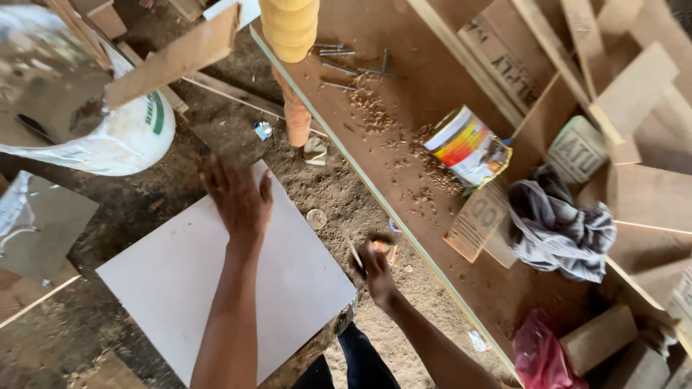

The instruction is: The person sands the edges of a white square board using a small handheld sanding block, moving it back and forth along the sides.

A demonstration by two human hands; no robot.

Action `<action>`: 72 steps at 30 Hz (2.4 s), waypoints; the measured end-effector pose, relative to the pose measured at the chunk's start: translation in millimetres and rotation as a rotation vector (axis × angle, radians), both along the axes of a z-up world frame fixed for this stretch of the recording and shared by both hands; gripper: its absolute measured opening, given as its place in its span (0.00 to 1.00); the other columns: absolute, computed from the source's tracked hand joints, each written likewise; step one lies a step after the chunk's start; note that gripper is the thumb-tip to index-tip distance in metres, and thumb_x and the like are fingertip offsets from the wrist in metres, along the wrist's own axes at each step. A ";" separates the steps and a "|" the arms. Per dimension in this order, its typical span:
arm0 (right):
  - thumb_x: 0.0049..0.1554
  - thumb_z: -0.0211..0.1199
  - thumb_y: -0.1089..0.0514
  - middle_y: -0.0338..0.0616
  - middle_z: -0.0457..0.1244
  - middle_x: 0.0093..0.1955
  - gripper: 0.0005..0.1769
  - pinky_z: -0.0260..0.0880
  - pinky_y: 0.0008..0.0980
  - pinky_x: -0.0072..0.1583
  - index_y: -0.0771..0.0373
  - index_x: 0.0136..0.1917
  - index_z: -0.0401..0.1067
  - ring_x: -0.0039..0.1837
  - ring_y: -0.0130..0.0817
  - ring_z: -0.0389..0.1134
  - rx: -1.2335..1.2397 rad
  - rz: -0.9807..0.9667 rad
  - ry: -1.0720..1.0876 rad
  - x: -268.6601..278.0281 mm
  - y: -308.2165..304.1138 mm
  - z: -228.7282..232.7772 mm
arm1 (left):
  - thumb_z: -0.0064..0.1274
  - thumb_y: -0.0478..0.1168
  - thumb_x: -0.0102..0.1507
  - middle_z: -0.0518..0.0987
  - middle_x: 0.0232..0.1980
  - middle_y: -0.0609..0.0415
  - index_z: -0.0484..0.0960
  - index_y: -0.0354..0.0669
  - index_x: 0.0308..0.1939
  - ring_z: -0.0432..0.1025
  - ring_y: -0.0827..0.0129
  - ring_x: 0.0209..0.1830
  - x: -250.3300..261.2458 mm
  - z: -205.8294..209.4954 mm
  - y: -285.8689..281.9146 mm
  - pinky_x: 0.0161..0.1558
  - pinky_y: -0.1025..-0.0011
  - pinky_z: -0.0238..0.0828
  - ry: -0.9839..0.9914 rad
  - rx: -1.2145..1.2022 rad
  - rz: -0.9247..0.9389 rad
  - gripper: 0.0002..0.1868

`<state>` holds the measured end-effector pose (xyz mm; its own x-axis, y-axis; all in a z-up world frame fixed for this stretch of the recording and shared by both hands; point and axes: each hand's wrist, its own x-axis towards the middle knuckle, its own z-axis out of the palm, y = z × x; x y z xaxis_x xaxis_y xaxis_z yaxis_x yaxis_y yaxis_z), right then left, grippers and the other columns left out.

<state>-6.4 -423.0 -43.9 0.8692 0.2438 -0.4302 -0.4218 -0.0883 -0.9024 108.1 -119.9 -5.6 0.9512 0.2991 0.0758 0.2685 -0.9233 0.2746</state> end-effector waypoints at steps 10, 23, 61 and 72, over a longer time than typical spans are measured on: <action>0.65 0.33 0.22 0.31 0.53 0.26 0.40 0.49 0.30 0.30 0.54 0.31 0.60 0.27 0.23 0.50 0.088 0.274 -0.075 21.1 42.5 -66.3 | 0.34 0.55 0.77 0.55 0.84 0.36 0.64 0.34 0.76 0.46 0.46 0.87 -51.2 -7.4 -27.7 0.84 0.43 0.30 -0.179 -0.119 -0.060 0.31; 0.68 0.42 0.29 0.34 0.56 0.27 0.36 0.56 0.28 0.31 0.59 0.35 0.66 0.28 0.24 0.57 0.483 0.364 -0.234 40.2 70.2 -91.4 | 0.42 0.89 0.47 0.52 0.80 0.27 0.56 0.21 0.74 0.42 0.43 0.83 -64.1 18.3 -29.6 0.78 0.36 0.21 -0.037 -0.134 -0.232 0.76; 0.77 0.44 0.41 0.32 0.57 0.27 0.36 0.49 0.27 0.32 0.61 0.32 0.67 0.29 0.18 0.53 0.300 0.108 0.015 60.9 97.1 -122.3 | 0.46 0.80 0.58 0.49 0.83 0.29 0.51 0.26 0.79 0.39 0.44 0.85 -65.3 2.7 -22.8 0.79 0.40 0.25 -0.039 -0.035 -0.159 0.66; 0.74 0.41 0.42 0.39 0.63 0.29 0.32 0.60 0.28 0.31 0.63 0.38 0.69 0.29 0.24 0.62 0.482 0.245 -0.119 74.4 107.0 -105.5 | 0.49 0.79 0.60 0.52 0.82 0.31 0.63 0.31 0.73 0.43 0.49 0.84 -46.7 5.1 -30.1 0.81 0.44 0.31 -0.061 -0.025 -0.062 0.58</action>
